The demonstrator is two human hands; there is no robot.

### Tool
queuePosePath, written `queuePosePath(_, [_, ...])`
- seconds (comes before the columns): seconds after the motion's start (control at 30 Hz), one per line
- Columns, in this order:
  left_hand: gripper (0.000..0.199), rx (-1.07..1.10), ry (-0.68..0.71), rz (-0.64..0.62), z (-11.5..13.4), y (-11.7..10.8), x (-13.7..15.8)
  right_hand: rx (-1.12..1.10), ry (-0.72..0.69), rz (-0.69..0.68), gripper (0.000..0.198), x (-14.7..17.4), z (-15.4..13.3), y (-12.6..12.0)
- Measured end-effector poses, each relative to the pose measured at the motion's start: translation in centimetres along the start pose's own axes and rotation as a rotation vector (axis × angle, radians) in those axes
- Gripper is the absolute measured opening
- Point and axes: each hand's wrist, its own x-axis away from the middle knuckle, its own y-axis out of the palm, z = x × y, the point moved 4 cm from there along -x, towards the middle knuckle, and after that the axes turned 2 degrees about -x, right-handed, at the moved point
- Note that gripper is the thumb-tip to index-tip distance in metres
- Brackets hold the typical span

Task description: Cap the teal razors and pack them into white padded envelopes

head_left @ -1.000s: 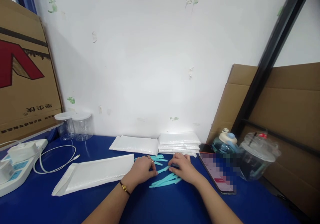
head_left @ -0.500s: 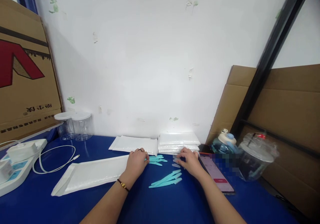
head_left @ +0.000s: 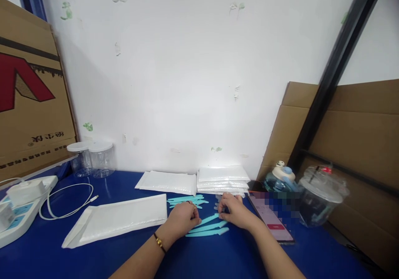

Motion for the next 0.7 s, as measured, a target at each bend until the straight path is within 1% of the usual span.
queuePosePath(0.07, [0.017,0.005,0.004,0.004,0.1,-0.1,0.0,0.003,0.007,-0.004,0.005,0.0,0.1,0.0])
queuePosePath(0.17, [0.013,-0.012,0.002,0.002,0.1,-0.3,-0.1,-0.016,-0.016,-0.012,0.004,0.2,-0.2,-0.3])
queuePosePath(0.23, [0.011,-0.033,-0.021,0.013,-0.3,-0.6,-0.2,-0.034,-0.056,-0.017,0.004,0.2,-0.4,-0.5])
queuePosePath(0.3, [0.01,-0.059,-0.038,0.055,-1.2,-1.3,-0.4,-0.034,-0.078,0.005,0.005,0.2,-0.2,-0.9])
queuePosePath(0.4, [0.009,-0.1,-0.094,0.1,-3.0,-2.5,-0.5,-0.008,-0.018,0.107,0.008,-0.1,0.7,-1.4])
queuePosePath(0.47, [0.009,-0.12,-0.151,0.085,-4.1,-3.0,-0.5,0.01,0.045,0.166,0.011,-0.4,1.4,-1.6])
queuePosePath(0.57, [0.012,-0.144,-0.175,0.112,-4.4,-3.5,-0.3,0.021,0.087,0.201,0.009,-0.3,1.6,-1.7])
queuePosePath(0.63, [0.018,-0.11,-0.139,0.151,-3.7,-3.5,0.0,-0.008,0.059,0.164,0.006,0.1,1.2,-1.8])
queuePosePath(0.7, [0.022,-0.035,-0.076,0.143,-2.6,-3.0,0.2,-0.043,0.004,0.058,0.007,0.6,0.7,-1.7])
